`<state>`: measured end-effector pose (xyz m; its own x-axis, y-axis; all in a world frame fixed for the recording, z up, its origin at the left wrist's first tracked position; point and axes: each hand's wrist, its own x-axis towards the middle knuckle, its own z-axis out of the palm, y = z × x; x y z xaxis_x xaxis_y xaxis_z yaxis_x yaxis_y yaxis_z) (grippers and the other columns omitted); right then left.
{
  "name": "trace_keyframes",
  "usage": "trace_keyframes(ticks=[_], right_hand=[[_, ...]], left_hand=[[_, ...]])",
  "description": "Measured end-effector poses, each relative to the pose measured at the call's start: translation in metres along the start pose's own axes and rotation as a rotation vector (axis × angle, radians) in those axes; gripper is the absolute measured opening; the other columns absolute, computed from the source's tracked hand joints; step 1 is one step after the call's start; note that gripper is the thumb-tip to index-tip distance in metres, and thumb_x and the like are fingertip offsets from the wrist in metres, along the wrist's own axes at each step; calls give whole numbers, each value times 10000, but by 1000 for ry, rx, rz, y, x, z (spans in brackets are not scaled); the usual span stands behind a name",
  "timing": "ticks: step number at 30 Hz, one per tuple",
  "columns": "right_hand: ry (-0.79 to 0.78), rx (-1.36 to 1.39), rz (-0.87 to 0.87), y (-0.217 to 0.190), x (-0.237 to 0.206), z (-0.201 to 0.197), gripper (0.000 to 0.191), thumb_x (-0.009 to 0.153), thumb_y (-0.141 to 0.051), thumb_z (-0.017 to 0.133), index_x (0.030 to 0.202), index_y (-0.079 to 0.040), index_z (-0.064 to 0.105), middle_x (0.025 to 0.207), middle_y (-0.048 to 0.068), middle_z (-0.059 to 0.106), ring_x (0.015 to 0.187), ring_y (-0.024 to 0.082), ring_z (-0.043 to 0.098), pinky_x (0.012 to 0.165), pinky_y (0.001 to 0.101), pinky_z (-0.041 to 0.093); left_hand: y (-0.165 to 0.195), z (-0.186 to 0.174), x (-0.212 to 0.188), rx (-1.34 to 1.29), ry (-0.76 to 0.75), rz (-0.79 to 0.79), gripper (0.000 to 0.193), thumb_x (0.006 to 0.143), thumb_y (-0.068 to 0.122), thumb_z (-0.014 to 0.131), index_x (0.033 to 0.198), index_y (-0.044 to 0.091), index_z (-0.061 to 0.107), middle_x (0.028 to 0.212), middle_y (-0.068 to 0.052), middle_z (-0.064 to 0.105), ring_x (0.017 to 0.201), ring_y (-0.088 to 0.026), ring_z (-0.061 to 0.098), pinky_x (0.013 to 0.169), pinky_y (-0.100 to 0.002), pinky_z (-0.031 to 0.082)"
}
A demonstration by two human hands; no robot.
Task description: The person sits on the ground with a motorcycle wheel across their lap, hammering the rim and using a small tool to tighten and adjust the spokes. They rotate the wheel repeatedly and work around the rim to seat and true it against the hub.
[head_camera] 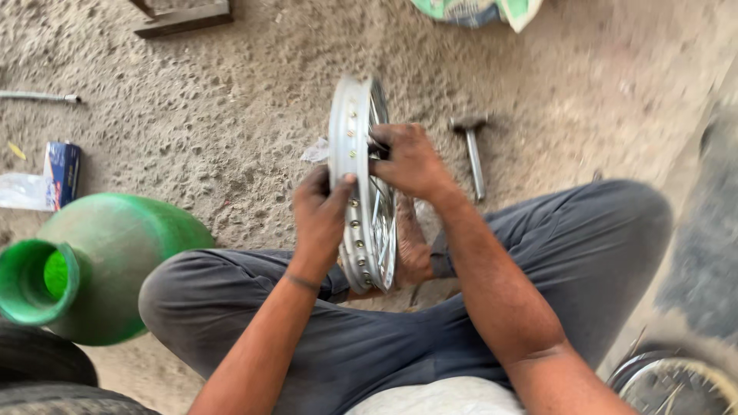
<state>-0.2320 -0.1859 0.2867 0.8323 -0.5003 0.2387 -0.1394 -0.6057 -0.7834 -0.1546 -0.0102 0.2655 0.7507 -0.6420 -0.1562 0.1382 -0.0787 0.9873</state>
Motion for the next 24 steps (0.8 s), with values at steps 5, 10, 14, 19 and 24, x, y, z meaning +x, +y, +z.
trace_keyframes(ticks=[5,10,14,19,24], right_hand=[[179,210,308,12,11,-39,215,909,-238,783,897,-28,738,717,156,650,604,260,568,620,427,464],[483,-129,341,48,9,-39,274,829,-264,847,875,-21,728,771,118,734,663,199,674,647,382,536],[403,-161,345,98,3,-78,263,849,-246,828,913,-14,720,790,112,740,690,177,683,663,360,553],[410,74,556,145,-34,-126,188,930,-185,759,943,1,735,797,57,729,680,131,624,607,315,509],[490,393,756,156,-55,-133,196,943,-168,730,923,24,694,728,53,665,579,154,593,508,310,476]], left_hand=[[-12,49,14,-381,-76,-66,363,1042,340,540,1122,6,658,905,-27,688,768,-101,614,664,-274,527],[-50,109,22,-565,-139,-134,385,1089,323,514,1172,-23,661,924,-18,665,787,-95,577,697,-263,495],[-72,157,38,-368,-219,-21,303,1055,239,506,1244,44,639,877,18,618,754,-78,516,676,-259,474],[-83,222,44,-453,-593,-132,253,1097,246,544,1152,22,646,825,32,563,699,-65,491,611,-253,435],[-95,247,44,-439,-640,-176,300,1097,285,514,1125,15,642,753,20,561,572,-73,495,510,-267,440]])
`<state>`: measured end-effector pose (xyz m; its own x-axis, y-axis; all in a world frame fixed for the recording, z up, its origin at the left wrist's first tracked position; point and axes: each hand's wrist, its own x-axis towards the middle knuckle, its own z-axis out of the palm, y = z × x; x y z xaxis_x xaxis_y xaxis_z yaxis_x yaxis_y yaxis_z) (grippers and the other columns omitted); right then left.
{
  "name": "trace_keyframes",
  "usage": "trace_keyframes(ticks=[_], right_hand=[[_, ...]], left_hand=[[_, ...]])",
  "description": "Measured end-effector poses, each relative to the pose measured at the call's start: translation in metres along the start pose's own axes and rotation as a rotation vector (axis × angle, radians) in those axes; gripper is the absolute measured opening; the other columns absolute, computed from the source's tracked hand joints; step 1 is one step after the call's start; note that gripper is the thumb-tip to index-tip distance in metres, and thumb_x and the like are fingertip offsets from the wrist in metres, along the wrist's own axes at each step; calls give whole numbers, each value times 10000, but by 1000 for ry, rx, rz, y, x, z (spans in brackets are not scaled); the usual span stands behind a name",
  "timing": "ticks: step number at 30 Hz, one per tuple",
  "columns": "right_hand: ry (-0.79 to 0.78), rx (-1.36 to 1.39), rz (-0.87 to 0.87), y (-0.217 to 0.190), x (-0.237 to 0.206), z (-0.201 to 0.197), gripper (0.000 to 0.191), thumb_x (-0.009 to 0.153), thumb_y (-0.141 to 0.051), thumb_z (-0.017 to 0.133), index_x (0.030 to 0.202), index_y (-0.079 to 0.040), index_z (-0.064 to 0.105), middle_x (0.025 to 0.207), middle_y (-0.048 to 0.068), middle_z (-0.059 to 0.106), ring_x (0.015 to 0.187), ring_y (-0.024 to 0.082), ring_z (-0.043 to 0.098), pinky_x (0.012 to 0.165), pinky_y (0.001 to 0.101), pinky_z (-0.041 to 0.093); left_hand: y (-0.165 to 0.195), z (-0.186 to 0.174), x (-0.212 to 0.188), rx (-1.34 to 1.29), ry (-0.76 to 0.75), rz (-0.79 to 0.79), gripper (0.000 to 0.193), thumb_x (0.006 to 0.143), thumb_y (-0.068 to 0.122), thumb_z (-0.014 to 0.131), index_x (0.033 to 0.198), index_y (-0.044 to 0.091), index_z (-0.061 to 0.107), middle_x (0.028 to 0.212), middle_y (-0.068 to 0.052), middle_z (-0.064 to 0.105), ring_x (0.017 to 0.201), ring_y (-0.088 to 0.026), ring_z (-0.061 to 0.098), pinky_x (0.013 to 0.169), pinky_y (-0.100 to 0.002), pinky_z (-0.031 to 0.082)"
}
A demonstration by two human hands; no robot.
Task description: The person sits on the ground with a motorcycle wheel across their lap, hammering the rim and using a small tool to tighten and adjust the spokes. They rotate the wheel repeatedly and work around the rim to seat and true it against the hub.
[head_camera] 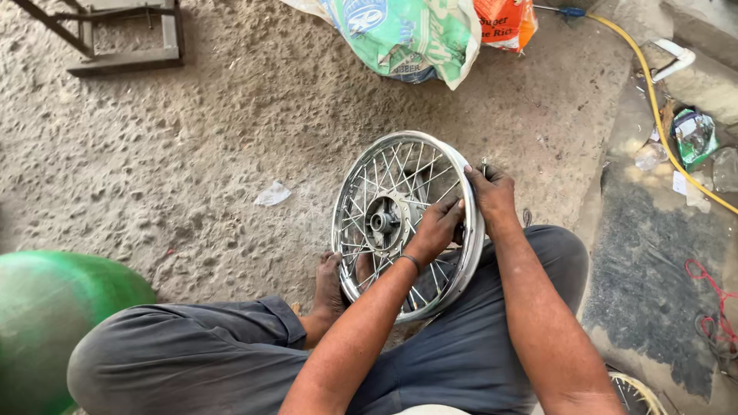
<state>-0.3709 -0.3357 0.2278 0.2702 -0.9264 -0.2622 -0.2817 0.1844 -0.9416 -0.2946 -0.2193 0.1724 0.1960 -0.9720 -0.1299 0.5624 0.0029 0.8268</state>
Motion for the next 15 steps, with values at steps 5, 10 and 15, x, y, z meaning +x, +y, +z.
trace_keyframes(ticks=[5,10,15], right_hand=[[17,-53,-67,9,4,-7,164,923,-165,717,911,-2,714,754,5,673,620,106,579,535,292,469],[56,-201,-205,25,15,-18,190,929,-190,754,899,-6,717,766,1,665,665,75,554,589,275,472],[53,-126,-187,25,16,-21,200,925,-207,773,903,-13,731,771,-9,682,661,69,561,590,263,467]], left_hand=[[-10,-4,9,38,-24,-43,295,1091,278,545,1062,6,658,767,12,589,635,-84,533,562,-273,461],[-23,8,9,148,50,86,270,1036,260,575,1085,14,673,826,33,636,724,-55,521,624,-259,472],[-21,15,4,218,177,119,384,1115,304,536,950,-18,665,744,-4,581,684,-72,476,588,-282,435]])
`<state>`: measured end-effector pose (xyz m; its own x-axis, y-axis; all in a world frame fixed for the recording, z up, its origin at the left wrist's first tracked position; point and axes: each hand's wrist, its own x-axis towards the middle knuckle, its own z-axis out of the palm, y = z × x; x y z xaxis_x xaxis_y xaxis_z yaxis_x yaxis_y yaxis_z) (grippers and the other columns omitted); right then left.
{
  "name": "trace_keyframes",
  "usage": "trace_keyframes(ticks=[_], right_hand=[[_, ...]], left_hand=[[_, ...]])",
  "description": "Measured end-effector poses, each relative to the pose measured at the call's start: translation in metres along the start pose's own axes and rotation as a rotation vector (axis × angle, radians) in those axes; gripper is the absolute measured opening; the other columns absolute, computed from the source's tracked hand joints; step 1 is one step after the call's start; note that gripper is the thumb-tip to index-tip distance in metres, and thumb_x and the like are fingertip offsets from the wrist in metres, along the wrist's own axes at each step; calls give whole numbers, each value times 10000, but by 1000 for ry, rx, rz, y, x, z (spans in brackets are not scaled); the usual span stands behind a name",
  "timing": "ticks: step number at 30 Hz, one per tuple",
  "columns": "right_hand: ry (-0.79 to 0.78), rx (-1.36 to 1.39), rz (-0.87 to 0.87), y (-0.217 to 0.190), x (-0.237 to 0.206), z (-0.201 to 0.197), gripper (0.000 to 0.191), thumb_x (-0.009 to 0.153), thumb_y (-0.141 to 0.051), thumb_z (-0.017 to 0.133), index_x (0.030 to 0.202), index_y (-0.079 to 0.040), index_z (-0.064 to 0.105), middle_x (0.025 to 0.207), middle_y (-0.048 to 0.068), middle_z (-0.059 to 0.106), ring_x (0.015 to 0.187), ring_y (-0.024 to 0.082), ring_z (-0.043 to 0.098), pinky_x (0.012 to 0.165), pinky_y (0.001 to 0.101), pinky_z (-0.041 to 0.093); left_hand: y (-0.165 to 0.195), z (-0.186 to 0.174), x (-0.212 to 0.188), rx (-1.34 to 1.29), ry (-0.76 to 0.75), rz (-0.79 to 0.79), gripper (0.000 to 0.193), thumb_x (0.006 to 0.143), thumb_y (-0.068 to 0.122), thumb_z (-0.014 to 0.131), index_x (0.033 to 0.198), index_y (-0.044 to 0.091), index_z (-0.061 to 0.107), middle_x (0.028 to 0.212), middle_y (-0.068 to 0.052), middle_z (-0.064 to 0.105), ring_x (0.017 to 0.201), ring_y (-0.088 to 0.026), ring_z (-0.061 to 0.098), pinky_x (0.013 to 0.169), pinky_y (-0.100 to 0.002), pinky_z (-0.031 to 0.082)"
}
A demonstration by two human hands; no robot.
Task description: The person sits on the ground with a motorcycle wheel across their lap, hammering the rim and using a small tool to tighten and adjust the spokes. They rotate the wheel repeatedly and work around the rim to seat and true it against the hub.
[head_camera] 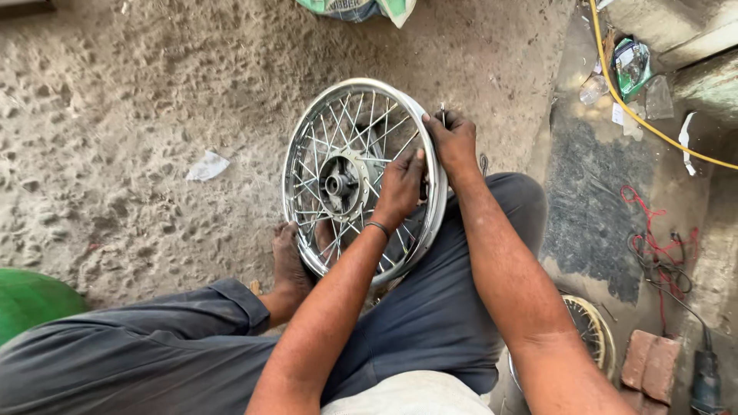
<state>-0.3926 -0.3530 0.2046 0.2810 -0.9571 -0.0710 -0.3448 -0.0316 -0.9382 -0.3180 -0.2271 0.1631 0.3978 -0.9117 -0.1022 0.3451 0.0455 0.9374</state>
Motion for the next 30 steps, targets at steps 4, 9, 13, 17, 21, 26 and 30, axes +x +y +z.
trace_keyframes(ticks=[4,9,13,17,21,26,30], right_hand=[[4,-6,103,-15,-6,0,205,914,-236,760,906,-34,731,740,-2,683,618,78,575,549,260,475],[-16,-21,69,-28,-11,0,225,941,-244,766,919,-22,742,745,8,677,616,77,559,551,258,468],[-10,6,104,-32,-11,1,223,926,-238,763,917,-19,720,726,11,664,591,89,566,527,274,474],[5,-81,152,-37,-14,1,226,940,-255,739,904,-32,722,711,11,659,588,88,582,529,272,489],[7,-71,109,-41,-15,2,216,945,-237,736,907,-25,718,727,11,667,601,87,576,536,270,478],[-30,37,84,-35,-11,3,216,944,-233,758,917,-23,715,751,-7,660,628,69,549,552,254,456],[-21,4,95,-29,-10,2,210,939,-237,753,913,-32,720,742,-13,659,621,66,552,546,252,460]], left_hand=[[12,-9,-3,-323,-163,-44,295,1074,298,537,986,27,616,739,-4,614,642,-103,602,615,-276,511],[25,-6,-5,-117,-81,-87,365,1109,284,559,914,-15,635,723,-16,575,587,-92,536,533,-274,466],[31,-7,-9,-255,-155,-37,288,1083,273,557,1008,17,666,760,-2,606,631,-78,559,576,-252,482],[35,-9,-8,-133,-163,-130,325,1104,287,555,967,0,625,759,-1,563,618,-79,509,549,-259,452],[33,-8,-5,-178,-162,-27,265,1068,266,559,1048,25,666,800,24,590,681,-52,522,590,-237,456],[22,-9,0,-261,-181,-143,275,1079,258,570,992,9,647,766,10,574,625,-83,528,565,-263,459],[13,-11,0,-331,-218,-114,238,1062,252,570,1025,31,650,779,8,595,659,-84,583,612,-250,496]])
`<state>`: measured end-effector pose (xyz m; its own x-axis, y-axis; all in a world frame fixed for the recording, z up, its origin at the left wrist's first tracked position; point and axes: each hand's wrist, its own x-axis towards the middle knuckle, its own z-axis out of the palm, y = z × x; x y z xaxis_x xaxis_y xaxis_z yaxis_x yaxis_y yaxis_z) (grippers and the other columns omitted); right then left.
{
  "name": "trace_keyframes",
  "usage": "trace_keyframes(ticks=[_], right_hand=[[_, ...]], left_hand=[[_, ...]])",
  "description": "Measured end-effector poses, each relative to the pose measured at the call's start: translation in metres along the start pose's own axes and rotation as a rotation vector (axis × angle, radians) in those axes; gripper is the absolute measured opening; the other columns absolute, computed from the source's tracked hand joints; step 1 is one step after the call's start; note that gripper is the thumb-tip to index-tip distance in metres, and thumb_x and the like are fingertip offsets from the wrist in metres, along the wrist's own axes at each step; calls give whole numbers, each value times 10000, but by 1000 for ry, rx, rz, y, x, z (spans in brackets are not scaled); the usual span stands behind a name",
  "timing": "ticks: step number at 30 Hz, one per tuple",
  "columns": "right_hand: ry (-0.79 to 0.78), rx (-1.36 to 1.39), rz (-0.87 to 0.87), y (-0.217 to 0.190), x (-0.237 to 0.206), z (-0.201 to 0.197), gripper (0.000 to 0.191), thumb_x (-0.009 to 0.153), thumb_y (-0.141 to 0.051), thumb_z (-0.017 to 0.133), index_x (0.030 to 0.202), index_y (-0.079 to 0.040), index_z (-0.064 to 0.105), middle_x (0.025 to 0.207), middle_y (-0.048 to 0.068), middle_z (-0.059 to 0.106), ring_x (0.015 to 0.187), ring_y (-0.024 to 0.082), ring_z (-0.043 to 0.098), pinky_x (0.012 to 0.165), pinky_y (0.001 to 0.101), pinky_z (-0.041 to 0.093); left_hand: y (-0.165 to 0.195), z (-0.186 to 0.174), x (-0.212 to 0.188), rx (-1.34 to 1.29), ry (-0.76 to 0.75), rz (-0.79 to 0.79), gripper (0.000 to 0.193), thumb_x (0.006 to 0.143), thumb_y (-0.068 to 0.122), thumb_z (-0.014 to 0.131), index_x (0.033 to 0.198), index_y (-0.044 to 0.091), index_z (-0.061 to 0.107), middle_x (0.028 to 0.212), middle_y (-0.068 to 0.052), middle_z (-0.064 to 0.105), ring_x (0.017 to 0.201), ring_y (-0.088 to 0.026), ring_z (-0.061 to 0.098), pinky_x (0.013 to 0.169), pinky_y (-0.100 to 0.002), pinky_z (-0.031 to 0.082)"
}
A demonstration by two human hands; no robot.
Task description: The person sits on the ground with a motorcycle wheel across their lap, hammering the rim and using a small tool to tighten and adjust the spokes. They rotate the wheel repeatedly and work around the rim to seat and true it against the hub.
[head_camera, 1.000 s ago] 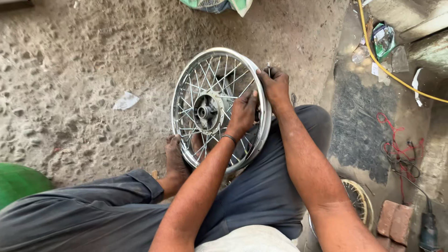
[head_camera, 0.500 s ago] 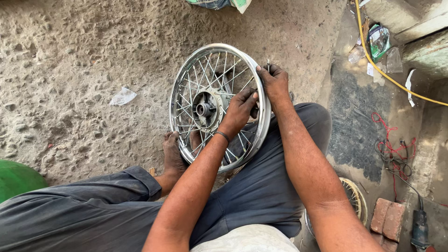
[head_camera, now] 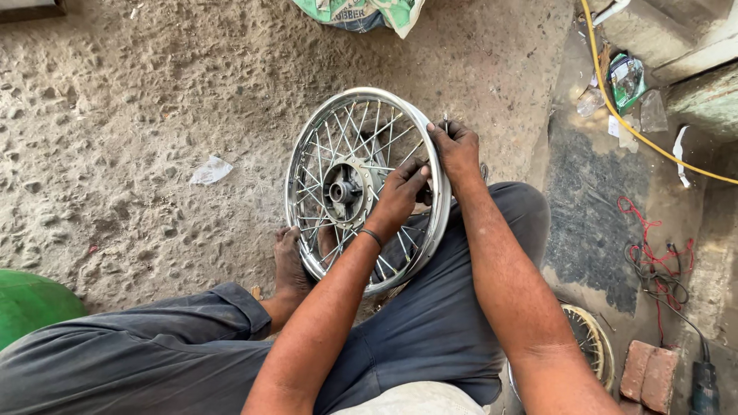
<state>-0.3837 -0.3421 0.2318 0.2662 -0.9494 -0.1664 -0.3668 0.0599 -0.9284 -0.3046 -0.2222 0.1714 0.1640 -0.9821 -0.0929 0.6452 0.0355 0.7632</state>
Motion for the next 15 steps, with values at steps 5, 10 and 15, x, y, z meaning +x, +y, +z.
trace_keyframes(ticks=[5,10,15], right_hand=[[-13,21,24,2,1,-1,217,941,-245,752,905,-33,718,735,-13,655,611,70,548,543,255,462],[0,-32,4,6,3,-3,211,945,-239,749,912,-31,730,747,-11,659,625,66,547,553,251,456],[-8,-48,1,8,3,-5,217,955,-251,745,923,-37,728,748,-13,650,632,64,546,560,255,463]], left_hand=[[1,1,0,75,37,-33,263,1083,241,576,981,9,646,779,-8,598,632,-98,558,580,-277,472],[16,-6,-4,60,-91,-116,198,982,175,641,1133,48,654,942,-21,692,823,-102,638,751,-281,522],[21,-6,-8,108,-132,-186,305,956,125,705,1232,33,612,1071,-66,703,917,-145,612,823,-313,523]])
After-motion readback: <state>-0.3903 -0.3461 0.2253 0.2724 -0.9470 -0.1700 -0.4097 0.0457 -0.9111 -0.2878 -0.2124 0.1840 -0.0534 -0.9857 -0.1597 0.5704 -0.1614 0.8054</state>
